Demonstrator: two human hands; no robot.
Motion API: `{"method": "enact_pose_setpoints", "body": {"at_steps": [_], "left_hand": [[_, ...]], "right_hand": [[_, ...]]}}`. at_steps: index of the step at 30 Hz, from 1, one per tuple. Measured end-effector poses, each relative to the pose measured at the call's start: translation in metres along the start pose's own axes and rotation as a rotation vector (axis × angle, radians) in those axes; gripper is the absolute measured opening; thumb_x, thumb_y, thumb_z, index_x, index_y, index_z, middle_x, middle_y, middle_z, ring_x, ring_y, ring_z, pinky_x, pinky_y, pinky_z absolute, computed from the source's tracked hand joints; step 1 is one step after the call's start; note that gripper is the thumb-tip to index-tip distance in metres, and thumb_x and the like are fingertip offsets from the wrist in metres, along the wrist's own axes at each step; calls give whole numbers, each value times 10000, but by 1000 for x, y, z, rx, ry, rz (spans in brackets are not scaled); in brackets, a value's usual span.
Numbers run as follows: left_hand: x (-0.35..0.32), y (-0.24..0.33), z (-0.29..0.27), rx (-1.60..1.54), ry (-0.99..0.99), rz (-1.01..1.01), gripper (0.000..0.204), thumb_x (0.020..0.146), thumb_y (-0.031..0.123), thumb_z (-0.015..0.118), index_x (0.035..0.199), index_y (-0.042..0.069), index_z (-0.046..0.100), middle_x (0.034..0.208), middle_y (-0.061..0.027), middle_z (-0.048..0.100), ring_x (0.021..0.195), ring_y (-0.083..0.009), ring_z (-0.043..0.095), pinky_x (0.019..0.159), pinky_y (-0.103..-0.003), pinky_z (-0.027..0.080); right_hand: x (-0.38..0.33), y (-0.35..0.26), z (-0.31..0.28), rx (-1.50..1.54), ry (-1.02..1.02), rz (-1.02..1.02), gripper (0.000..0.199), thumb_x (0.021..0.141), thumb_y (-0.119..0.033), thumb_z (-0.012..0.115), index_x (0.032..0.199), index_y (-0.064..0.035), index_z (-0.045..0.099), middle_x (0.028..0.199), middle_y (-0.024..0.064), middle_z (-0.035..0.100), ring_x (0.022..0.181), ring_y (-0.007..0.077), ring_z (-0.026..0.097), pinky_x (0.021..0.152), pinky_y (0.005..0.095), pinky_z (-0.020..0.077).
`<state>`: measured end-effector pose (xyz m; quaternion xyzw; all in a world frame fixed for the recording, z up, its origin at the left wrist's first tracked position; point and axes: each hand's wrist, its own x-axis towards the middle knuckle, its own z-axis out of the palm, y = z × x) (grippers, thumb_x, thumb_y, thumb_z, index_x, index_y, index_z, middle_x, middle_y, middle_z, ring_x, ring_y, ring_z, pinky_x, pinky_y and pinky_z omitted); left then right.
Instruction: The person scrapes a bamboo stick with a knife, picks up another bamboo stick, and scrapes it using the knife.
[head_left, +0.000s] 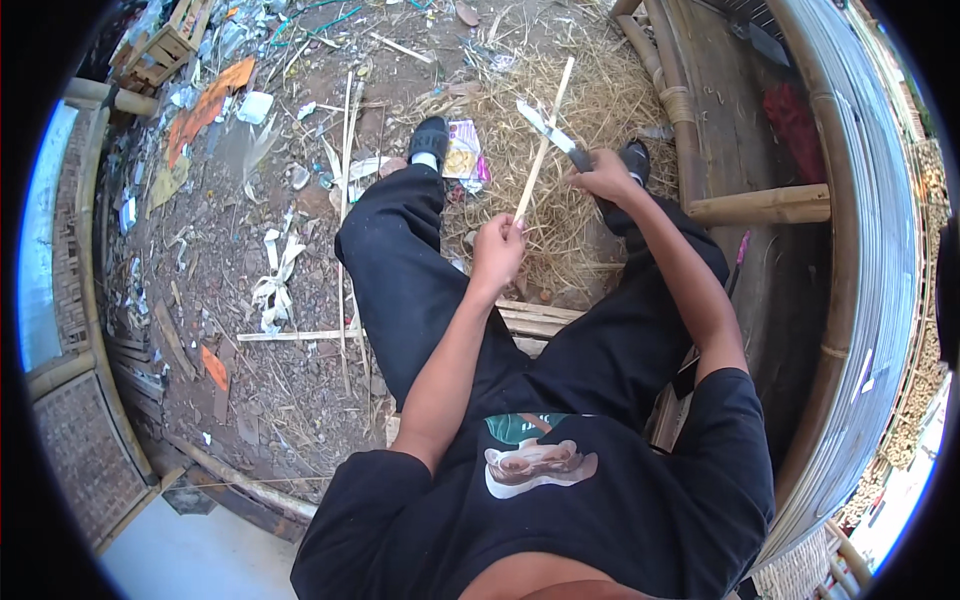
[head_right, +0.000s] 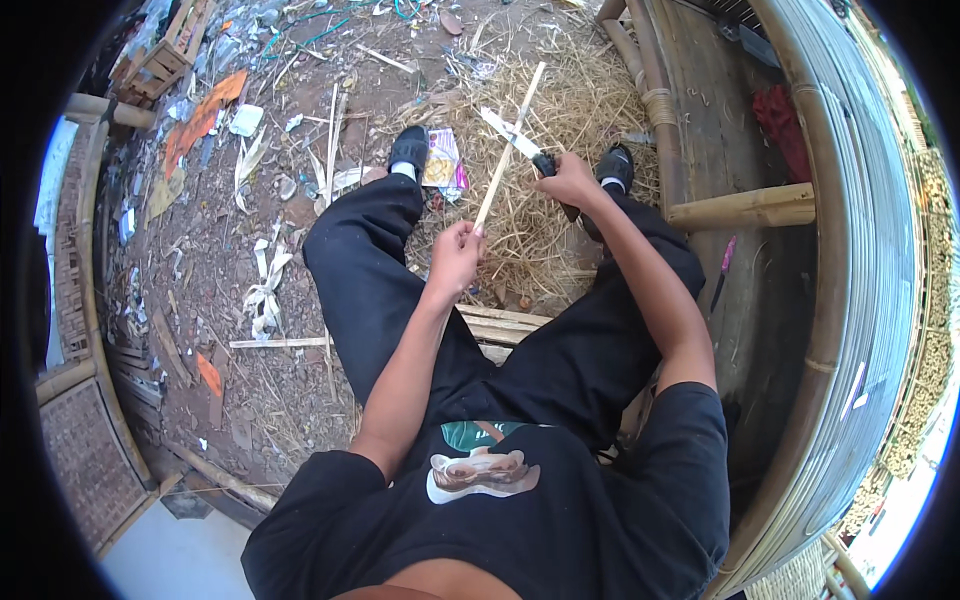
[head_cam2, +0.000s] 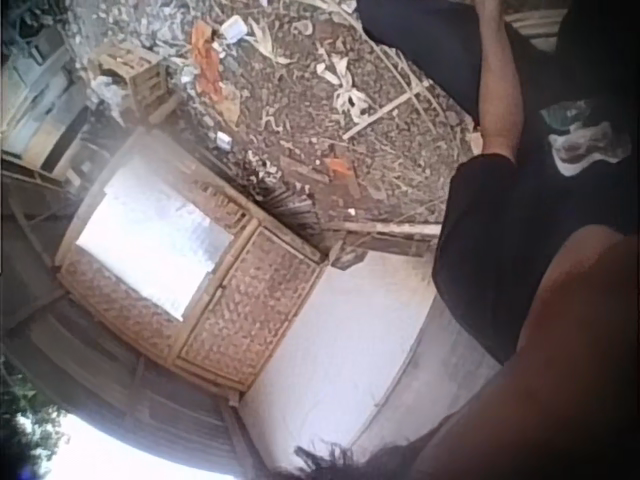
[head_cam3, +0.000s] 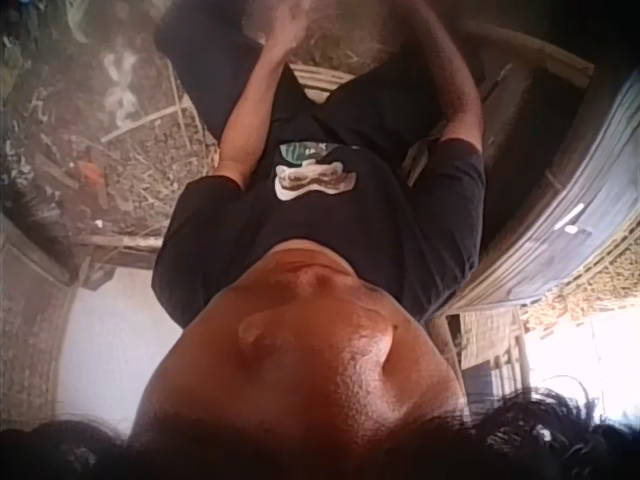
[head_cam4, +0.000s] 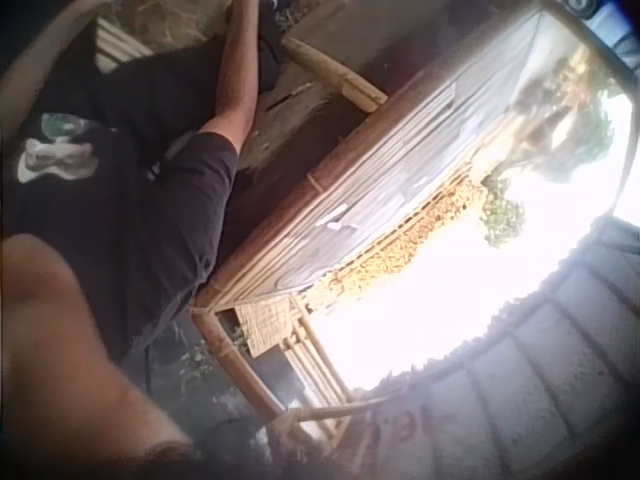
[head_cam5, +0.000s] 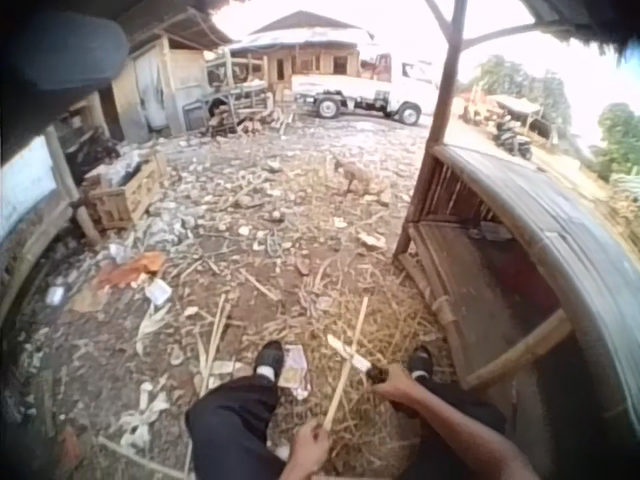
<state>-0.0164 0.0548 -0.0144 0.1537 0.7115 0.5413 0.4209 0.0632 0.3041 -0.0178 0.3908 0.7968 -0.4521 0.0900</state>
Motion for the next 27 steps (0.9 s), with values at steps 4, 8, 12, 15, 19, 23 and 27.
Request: {"method": "enact_pose_setpoints", "body": {"at_steps": [4,8,12,15,19,23,27], "left_hand": [[-6,18,-5,-56,3,-51,181,999,164,518,941,12,598,613,27,498,448,-39,368,385,-238,277],[-4,12,-3,8,9,-17,176,997,157,516,959,5,597,613,24,499,431,-40,362,381,-239,276],[-5,14,-6,-4,4,-23,178,998,152,510,963,2,598,615,23,508,426,-38,366,380,-240,279],[-7,18,-5,-10,-4,-39,180,1000,147,504,976,1,606,618,21,519,422,-37,363,377,-243,278],[-6,13,-5,19,-18,-39,192,1001,149,505,985,-5,619,621,21,524,454,-35,384,405,-239,294],[-5,17,-1,-28,-25,-28,207,1006,156,503,951,-7,617,625,17,526,479,-37,399,426,-236,305],[-6,14,-9,-90,-17,-94,212,1006,165,508,918,1,609,624,16,526,462,-42,401,410,-229,306]], "right_hand": [[-23,-4,-11,-115,161,-3,408,786,-348,743,773,49,649,660,146,664,627,253,679,640,366,516],[-40,-12,-9,-251,281,-100,473,912,-419,614,832,47,618,730,253,648,740,412,658,687,477,506],[-69,-42,-2,-333,182,-177,434,987,-414,490,938,17,521,737,273,624,756,469,622,687,535,479],[-82,-33,11,-425,75,-317,368,1004,-370,454,989,-4,490,741,255,626,744,461,624,678,547,476],[-64,-32,-7,-612,-66,-453,304,990,-331,481,998,-27,479,789,239,635,757,435,634,657,537,479],[-4,-15,-45,-696,353,-396,310,978,-337,499,976,-28,490,768,182,655,714,387,657,614,500,508],[-45,-29,2,-667,37,-519,314,976,-361,500,966,-47,487,711,189,635,650,349,656,531,496,492]]}}
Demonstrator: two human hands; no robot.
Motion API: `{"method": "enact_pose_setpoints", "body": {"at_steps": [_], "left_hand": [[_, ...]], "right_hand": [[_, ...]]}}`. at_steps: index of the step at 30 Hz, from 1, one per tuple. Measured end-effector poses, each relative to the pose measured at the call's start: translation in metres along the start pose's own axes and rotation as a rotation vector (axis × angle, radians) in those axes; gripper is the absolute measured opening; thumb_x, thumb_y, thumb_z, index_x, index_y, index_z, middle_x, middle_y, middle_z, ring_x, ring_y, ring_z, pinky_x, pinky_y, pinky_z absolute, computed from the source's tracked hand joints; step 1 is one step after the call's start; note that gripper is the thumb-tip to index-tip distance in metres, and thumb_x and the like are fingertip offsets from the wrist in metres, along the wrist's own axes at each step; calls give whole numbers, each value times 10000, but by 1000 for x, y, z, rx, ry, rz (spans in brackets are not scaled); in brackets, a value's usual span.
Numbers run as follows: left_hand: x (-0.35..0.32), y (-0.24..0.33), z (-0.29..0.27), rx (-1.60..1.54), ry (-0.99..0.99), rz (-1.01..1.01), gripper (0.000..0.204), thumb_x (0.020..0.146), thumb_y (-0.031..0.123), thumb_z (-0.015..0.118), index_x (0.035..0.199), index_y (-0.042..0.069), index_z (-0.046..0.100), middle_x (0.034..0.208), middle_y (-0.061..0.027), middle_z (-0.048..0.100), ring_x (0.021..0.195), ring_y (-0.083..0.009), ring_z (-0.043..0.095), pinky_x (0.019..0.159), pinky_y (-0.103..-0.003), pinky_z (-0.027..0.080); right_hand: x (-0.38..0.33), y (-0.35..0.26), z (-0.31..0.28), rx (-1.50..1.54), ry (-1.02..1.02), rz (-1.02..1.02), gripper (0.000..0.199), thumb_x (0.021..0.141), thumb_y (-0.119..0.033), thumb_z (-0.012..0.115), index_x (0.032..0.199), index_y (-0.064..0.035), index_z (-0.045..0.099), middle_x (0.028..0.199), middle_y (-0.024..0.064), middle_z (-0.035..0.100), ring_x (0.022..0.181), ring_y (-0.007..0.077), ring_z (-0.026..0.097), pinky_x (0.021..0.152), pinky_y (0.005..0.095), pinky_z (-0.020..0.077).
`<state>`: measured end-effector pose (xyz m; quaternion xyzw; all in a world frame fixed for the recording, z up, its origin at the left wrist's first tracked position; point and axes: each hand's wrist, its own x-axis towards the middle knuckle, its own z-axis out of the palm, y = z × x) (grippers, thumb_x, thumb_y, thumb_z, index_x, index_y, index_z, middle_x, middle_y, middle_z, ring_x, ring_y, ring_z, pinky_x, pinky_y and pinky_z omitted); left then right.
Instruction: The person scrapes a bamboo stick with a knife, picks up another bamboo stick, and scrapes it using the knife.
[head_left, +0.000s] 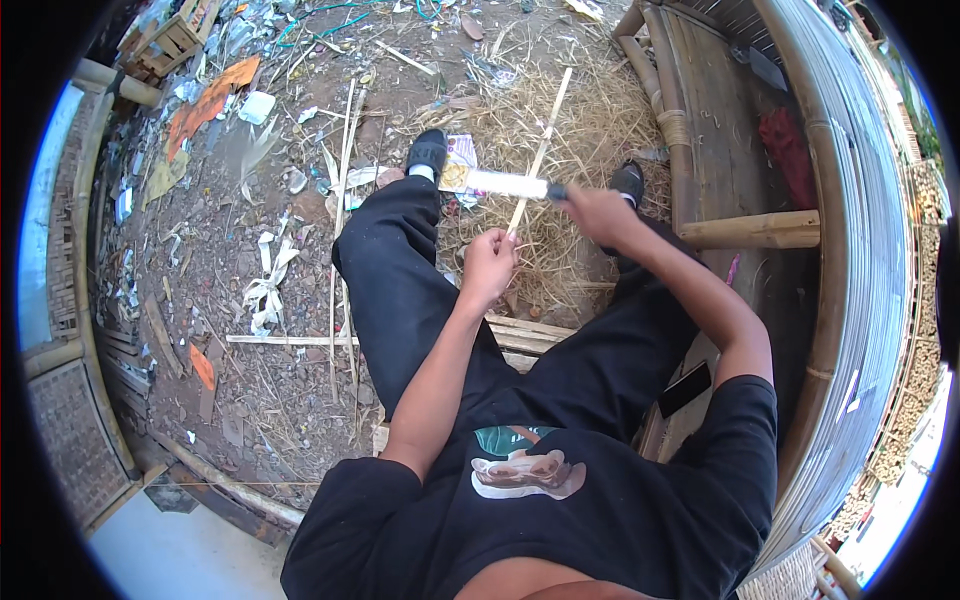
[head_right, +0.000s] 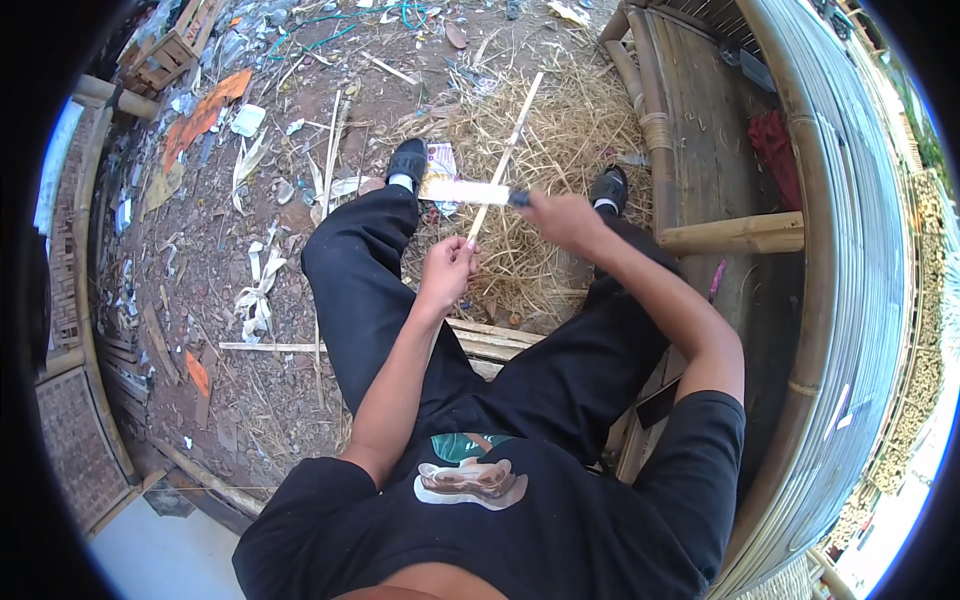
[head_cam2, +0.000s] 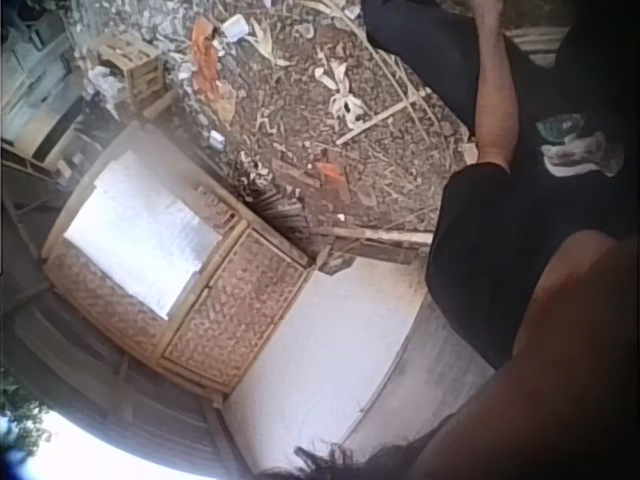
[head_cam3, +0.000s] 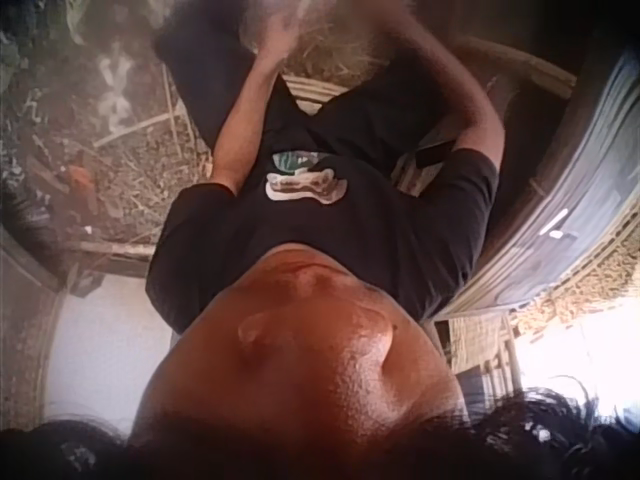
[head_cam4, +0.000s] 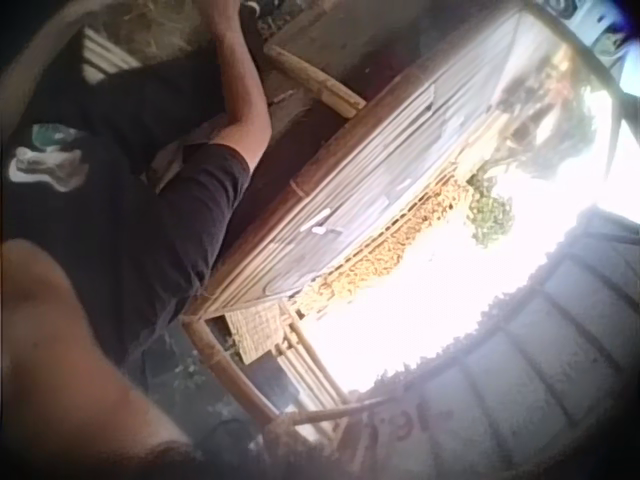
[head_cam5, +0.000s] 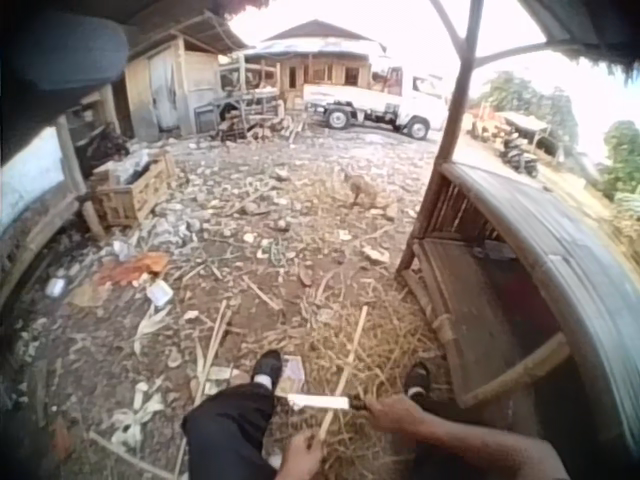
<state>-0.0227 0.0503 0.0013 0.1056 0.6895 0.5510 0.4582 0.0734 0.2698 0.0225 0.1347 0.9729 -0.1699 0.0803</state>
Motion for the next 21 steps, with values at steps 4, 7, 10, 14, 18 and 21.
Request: {"method": "enact_pose_setpoints", "body": {"at_steps": [4,7,10,14,18,21], "left_hand": [[3,-1,6,65,-8,79,205,1000,167,521,908,7,610,620,18,529,449,-43,404,400,-225,305],[4,-6,7,111,11,76,174,984,155,547,907,13,611,619,24,526,452,-35,402,398,-215,298],[3,0,6,-56,-16,10,162,979,153,557,921,14,615,621,29,525,456,-28,395,398,-211,288],[-1,4,5,-7,-24,55,154,973,150,571,949,10,630,630,37,527,476,-24,393,410,-215,279],[0,1,4,100,66,106,156,968,146,579,930,8,638,634,40,531,497,-24,395,430,-218,280],[1,2,3,88,46,63,158,962,137,589,916,-5,639,639,37,534,523,-31,412,473,-216,306]], "right_hand": [[6,57,9,-173,187,-172,281,998,-359,451,970,-84,502,664,181,625,619,354,650,528,479,500],[19,57,-9,-92,170,321,248,976,-296,488,916,-59,530,708,212,641,658,411,641,586,509,493],[-9,6,-1,-10,-14,-28,308,999,-357,451,951,-57,503,678,182,632,628,390,644,573,499,509],[12,67,-7,-95,299,301,317,1004,-367,439,931,-62,483,671,159,639,612,369,650,544,498,504],[6,28,7,22,218,268,320,1000,-372,452,910,-68,499,659,135,637,572,327,644,518,465,498],[1,36,4,-129,106,-364,313,990,-369,475,901,-72,512,642,129,632,544,317,638,489,450,491]]}}
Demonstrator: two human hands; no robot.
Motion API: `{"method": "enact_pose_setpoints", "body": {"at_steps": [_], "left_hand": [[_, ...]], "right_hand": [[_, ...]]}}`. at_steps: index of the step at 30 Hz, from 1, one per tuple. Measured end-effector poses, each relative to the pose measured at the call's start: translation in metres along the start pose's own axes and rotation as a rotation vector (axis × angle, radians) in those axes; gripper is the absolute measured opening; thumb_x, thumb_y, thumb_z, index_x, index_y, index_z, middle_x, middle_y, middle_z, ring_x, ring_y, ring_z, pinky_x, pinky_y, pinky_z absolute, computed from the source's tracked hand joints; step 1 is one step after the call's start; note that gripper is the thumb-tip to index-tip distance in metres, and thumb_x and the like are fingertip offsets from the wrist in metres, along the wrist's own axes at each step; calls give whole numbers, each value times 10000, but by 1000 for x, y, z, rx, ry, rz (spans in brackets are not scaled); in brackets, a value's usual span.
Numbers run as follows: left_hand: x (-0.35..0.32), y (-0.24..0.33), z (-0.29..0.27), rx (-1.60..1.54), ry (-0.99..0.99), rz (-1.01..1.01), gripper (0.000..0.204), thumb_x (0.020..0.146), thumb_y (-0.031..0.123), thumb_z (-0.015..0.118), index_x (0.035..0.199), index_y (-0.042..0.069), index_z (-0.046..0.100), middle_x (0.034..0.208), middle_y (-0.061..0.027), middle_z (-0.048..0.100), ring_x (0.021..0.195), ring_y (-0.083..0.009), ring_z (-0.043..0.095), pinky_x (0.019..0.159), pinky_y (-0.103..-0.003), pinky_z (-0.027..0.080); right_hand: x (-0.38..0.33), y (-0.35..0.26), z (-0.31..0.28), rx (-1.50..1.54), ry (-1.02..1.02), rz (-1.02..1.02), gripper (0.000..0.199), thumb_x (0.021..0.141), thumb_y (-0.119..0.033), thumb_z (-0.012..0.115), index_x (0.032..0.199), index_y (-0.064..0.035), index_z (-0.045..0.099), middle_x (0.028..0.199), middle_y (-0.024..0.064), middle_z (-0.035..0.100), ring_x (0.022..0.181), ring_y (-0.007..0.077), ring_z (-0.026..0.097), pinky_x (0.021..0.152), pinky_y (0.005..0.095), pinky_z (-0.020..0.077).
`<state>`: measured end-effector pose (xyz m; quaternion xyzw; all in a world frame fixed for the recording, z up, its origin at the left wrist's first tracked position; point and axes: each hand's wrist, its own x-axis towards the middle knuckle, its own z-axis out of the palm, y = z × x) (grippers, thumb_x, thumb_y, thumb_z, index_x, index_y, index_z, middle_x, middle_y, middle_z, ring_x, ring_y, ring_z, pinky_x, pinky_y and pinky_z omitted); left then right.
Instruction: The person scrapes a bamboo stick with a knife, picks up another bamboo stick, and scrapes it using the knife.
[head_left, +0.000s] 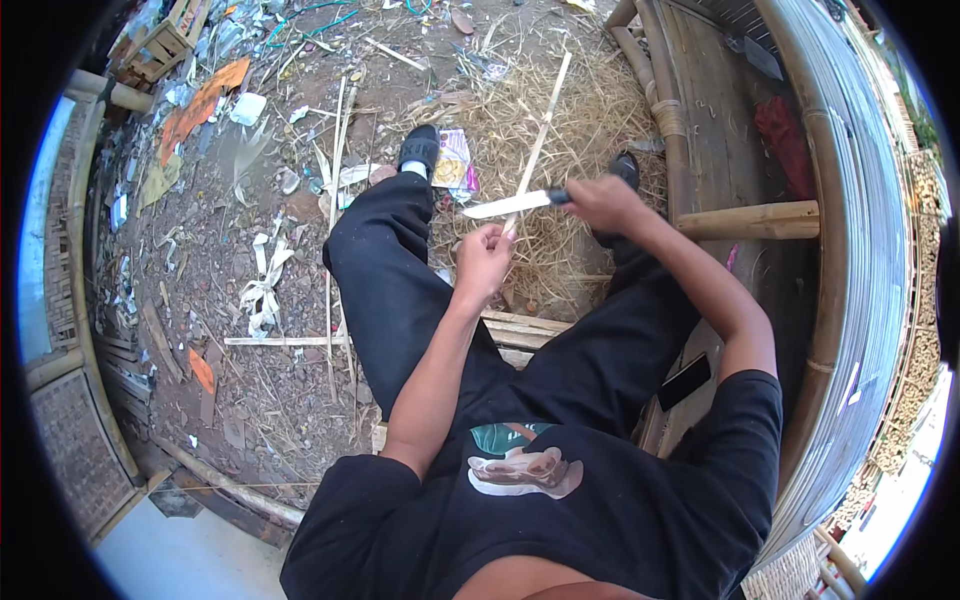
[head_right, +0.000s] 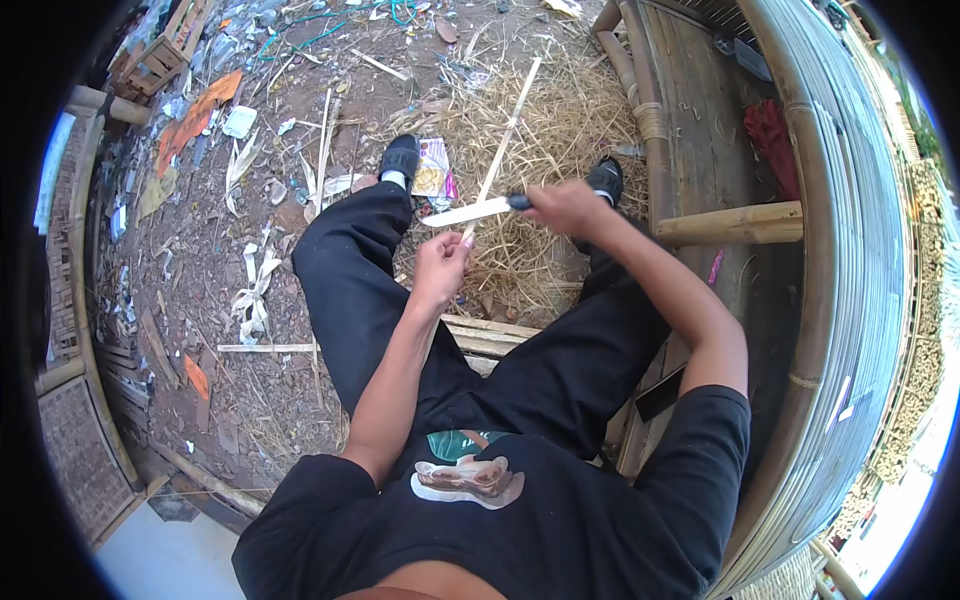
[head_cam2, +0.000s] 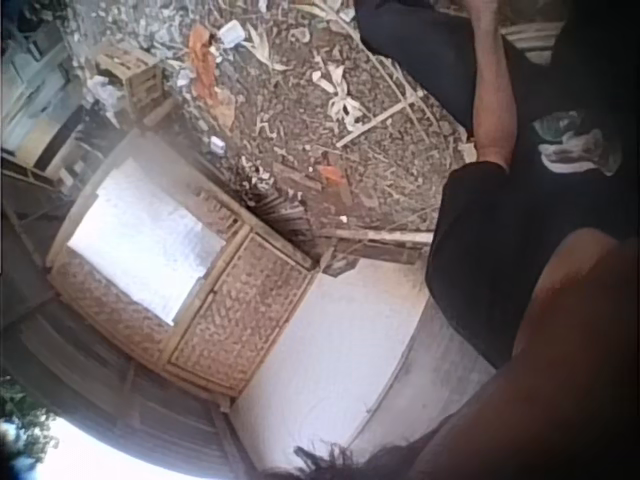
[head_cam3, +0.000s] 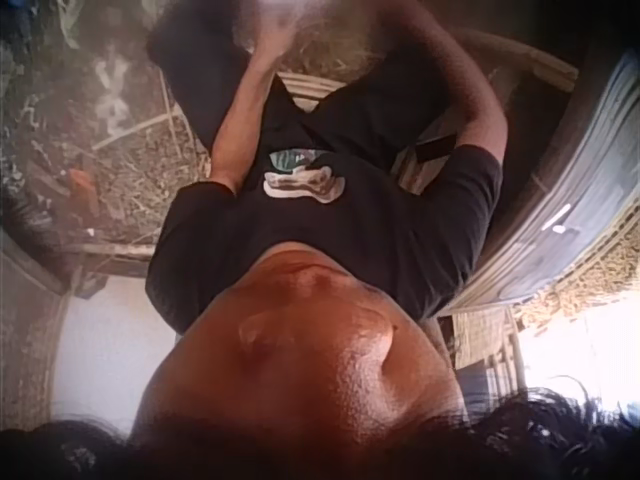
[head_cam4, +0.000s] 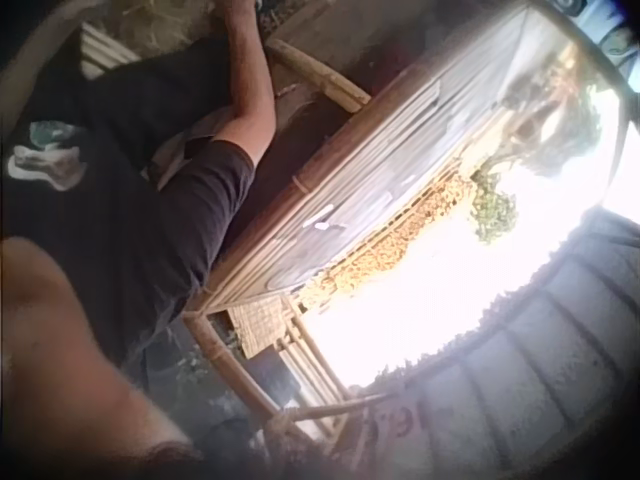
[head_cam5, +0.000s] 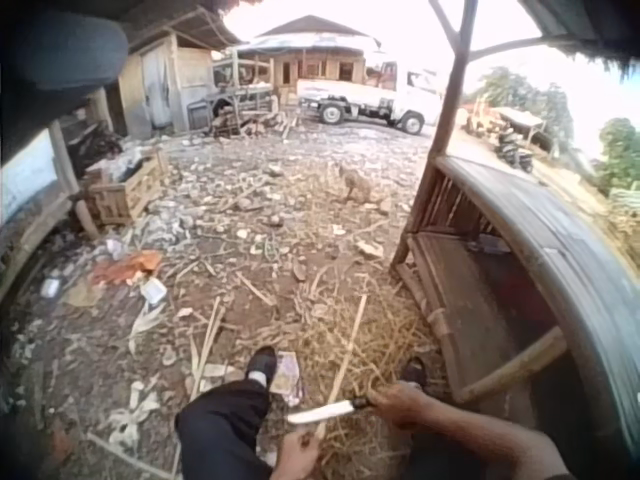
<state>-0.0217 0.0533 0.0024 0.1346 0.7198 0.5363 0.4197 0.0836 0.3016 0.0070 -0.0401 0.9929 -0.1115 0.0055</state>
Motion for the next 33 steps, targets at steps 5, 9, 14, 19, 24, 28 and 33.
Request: {"method": "enact_pose_setpoints", "body": {"at_steps": [5,9,14,19,24,28,33], "left_hand": [[4,-15,5,-55,-21,34,127,964,112,581,950,-8,622,635,35,515,530,-35,416,471,-222,318],[3,-16,5,-42,-19,45,131,961,112,583,948,-12,622,628,39,516,523,-30,414,462,-217,313],[4,-12,4,68,26,86,144,956,117,593,931,-18,636,631,41,527,529,-25,418,464,-215,302],[0,-10,7,-9,13,67,144,952,125,603,926,-12,642,628,49,523,528,-20,406,469,-217,290],[0,-11,6,-25,-19,3,157,961,136,589,922,-8,634,620,54,508,518,-17,392,456,-215,281],[9,-19,3,-77,-37,3,185,983,179,567,923,13,622,623,56,488,476,-21,348,421,-221,255],[5,-7,3,-163,-126,-94,233,1017,242,511,924,42,587,611,74,404,442,-21,301,387,-215,221]], "right_hand": [[13,26,2,-65,128,535,303,976,-341,508,883,-52,514,616,151,619,535,341,638,477,464,492],[1,17,3,-34,99,279,301,978,-346,497,903,-54,507,631,154,627,546,341,642,505,453,501],[-4,28,5,-136,142,493,257,972,-311,516,902,-64,499,604,127,613,534,318,640,501,433,496],[-7,13,-1,100,125,451,341,998,-368,463,935,-33,474,637,186,607,594,412,612,548,511,474],[-15,6,-8,177,55,593,385,1015,-417,404,965,-40,463,647,214,602,659,452,608,599,558,453],[-14,-37,-10,351,-15,543,371,1019,-394,404,962,-32,464,669,219,588,670,454,592,611,548,442],[-17,-70,4,535,43,507,302,1012,-312,448,948,-17,444,639,227,563,641,454,577,600,549,427]]}}
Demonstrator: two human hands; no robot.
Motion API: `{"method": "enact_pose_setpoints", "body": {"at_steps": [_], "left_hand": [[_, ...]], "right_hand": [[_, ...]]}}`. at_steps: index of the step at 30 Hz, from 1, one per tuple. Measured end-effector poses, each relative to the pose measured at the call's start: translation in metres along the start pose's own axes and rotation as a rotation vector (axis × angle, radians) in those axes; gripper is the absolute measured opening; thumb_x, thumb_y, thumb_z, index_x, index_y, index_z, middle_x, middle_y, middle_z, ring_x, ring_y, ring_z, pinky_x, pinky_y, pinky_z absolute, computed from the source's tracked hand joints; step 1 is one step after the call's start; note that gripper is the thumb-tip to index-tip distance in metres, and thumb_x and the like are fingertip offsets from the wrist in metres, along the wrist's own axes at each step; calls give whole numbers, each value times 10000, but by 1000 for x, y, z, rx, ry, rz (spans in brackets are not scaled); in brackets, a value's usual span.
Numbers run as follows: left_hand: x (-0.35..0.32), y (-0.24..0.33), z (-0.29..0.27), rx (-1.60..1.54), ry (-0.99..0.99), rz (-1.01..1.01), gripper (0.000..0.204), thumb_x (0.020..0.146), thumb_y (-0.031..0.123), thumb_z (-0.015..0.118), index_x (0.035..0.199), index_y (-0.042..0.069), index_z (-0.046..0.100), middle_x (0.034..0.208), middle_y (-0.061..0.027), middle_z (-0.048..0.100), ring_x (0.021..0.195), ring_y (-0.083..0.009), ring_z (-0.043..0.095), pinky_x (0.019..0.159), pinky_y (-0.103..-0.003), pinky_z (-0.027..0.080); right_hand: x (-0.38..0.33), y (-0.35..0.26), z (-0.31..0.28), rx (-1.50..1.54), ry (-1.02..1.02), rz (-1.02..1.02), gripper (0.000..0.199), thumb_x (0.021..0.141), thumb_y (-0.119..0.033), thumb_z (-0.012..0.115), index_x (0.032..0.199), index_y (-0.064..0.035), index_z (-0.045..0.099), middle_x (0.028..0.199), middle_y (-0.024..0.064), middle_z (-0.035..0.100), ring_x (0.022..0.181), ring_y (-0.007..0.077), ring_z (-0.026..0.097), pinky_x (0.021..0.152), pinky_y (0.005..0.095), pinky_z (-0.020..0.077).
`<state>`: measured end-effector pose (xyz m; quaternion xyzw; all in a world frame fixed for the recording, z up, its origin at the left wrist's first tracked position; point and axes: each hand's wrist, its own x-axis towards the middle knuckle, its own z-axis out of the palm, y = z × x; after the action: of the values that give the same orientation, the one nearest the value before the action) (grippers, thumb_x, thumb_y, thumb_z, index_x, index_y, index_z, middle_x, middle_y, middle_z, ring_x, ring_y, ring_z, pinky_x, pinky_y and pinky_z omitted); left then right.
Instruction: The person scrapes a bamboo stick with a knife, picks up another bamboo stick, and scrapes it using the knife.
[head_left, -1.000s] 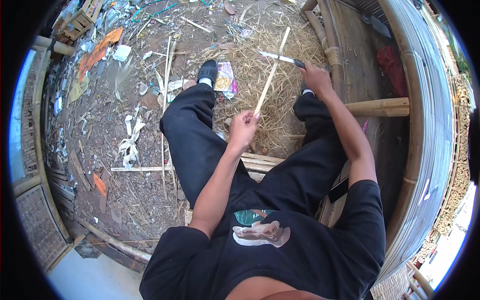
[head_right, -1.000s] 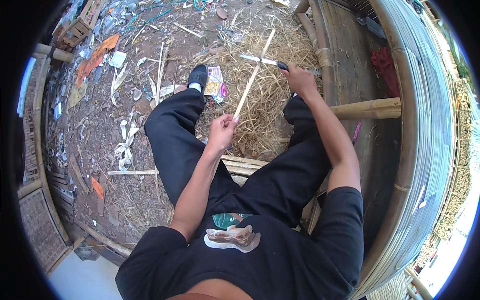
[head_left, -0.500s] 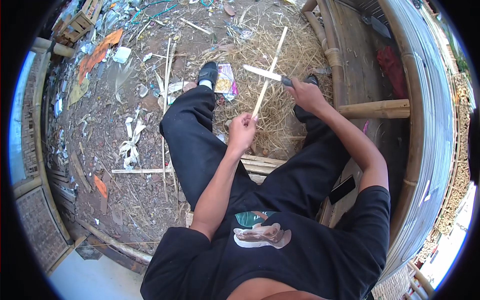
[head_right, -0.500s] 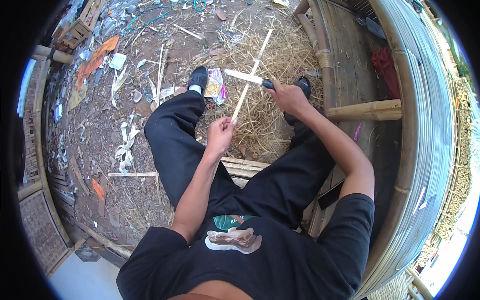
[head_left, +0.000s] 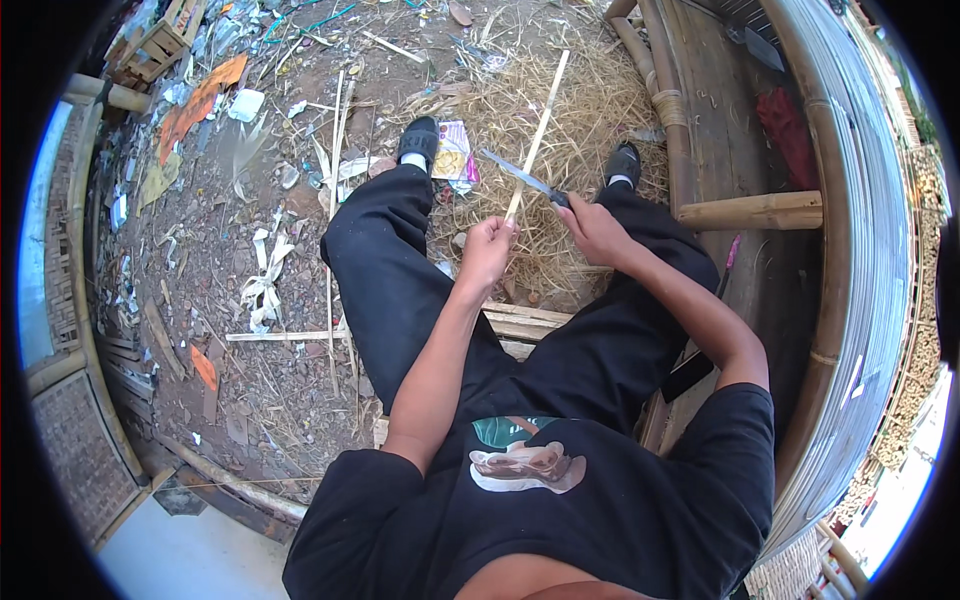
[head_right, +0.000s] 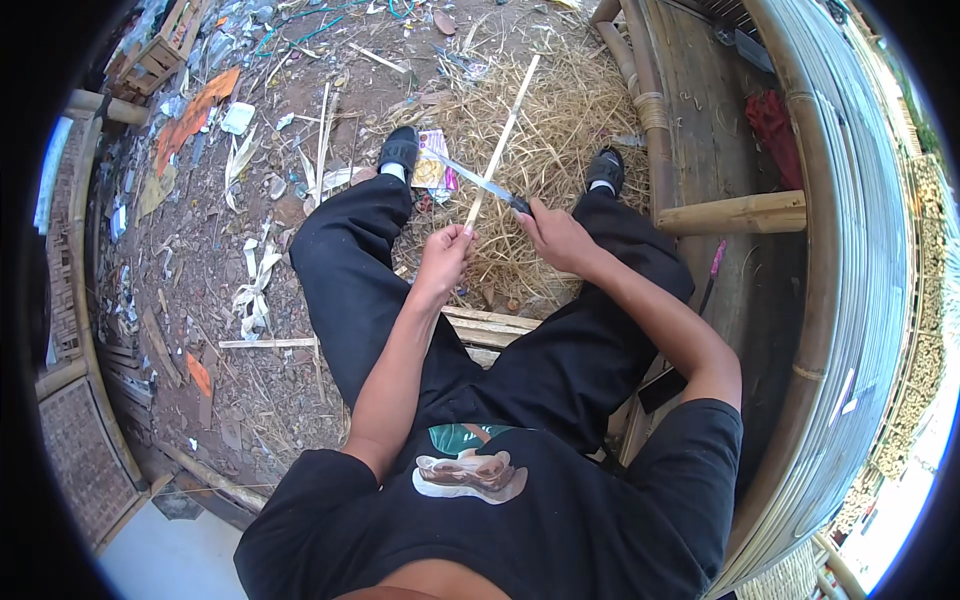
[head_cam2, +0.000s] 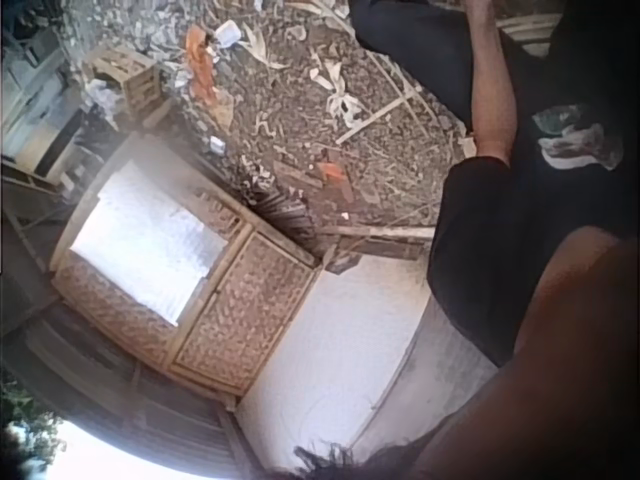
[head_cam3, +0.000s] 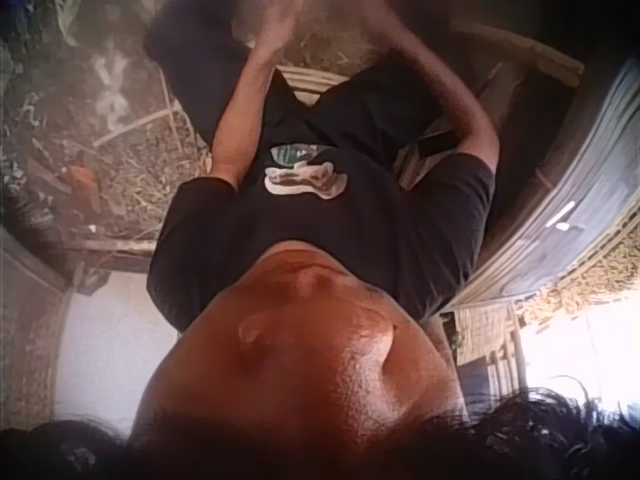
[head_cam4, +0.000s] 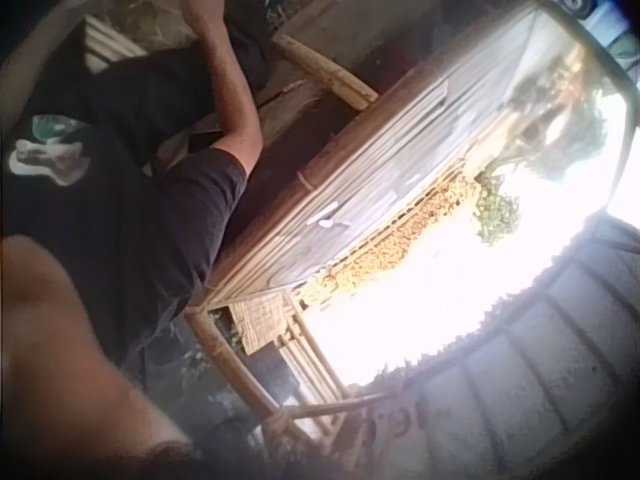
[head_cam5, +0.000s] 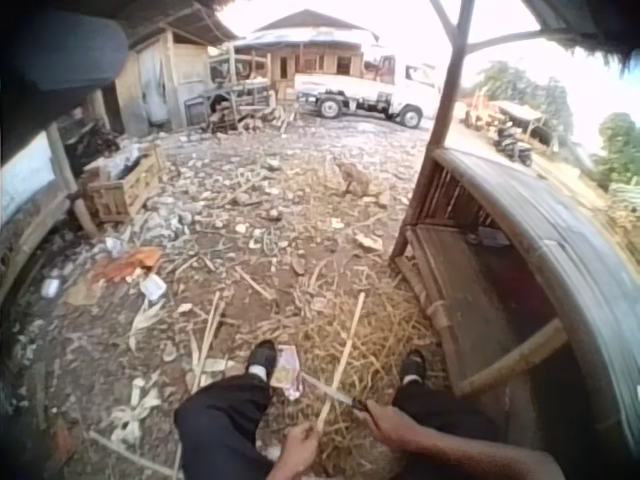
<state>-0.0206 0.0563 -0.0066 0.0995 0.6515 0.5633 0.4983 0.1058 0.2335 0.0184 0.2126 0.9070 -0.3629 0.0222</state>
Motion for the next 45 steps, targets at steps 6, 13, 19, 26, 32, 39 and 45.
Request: {"method": "enact_pose_setpoints", "body": {"at_steps": [6,13,19,26,32,39,45], "left_hand": [[-8,10,3,-172,-38,-133,245,1038,277,453,965,59,540,602,83,340,426,-20,272,373,-208,198],[-8,4,3,-305,-119,-156,248,1039,293,451,930,75,498,591,77,326,406,-23,250,361,-214,177],[-15,11,0,-300,-141,-161,245,1039,289,452,922,79,497,580,76,315,405,-23,246,361,-215,173],[-11,12,-7,-320,-117,-171,239,1044,267,438,945,61,510,573,83,302,405,-23,244,364,-213,178],[-9,9,-17,-418,-101,-171,244,1040,261,446,954,42,510,572,80,309,393,-27,246,360,-224,179],[-18,14,-12,-310,-166,-173,223,1034,257,462,901,79,484,572,71,316,386,-29,244,345,-220,172],[-14,12,-13,-371,-198,-159,215,1034,252,463,901,85,481,571,74,308,387,-29,241,346,-211,168]], "right_hand": [[-6,2,18,-99,47,-122,289,1004,-316,461,940,-35,444,608,218,560,567,438,574,540,537,443],[12,36,17,-189,100,-241,317,992,-348,472,917,-42,436,606,211,564,597,416,608,535,522,461],[45,78,-22,-366,346,196,378,1014,-412,394,964,-43,457,670,244,612,667,460,625,581,549,488],[41,47,17,-123,200,119,320,1015,-359,413,958,-49,471,669,230,611,648,458,618,572,544,480],[8,19,46,-24,87,-205,271,989,-325,480,954,-57,458,632,198,586,592,433,602,534,519,472],[51,99,-7,-312,349,186,369,1019,-408,376,962,-56,474,682,248,624,677,472,624,589,576,484],[59,105,-20,-380,386,131,389,1007,-430,398,945,-55,479,701,262,627,714,472,627,621,582,483]]}}
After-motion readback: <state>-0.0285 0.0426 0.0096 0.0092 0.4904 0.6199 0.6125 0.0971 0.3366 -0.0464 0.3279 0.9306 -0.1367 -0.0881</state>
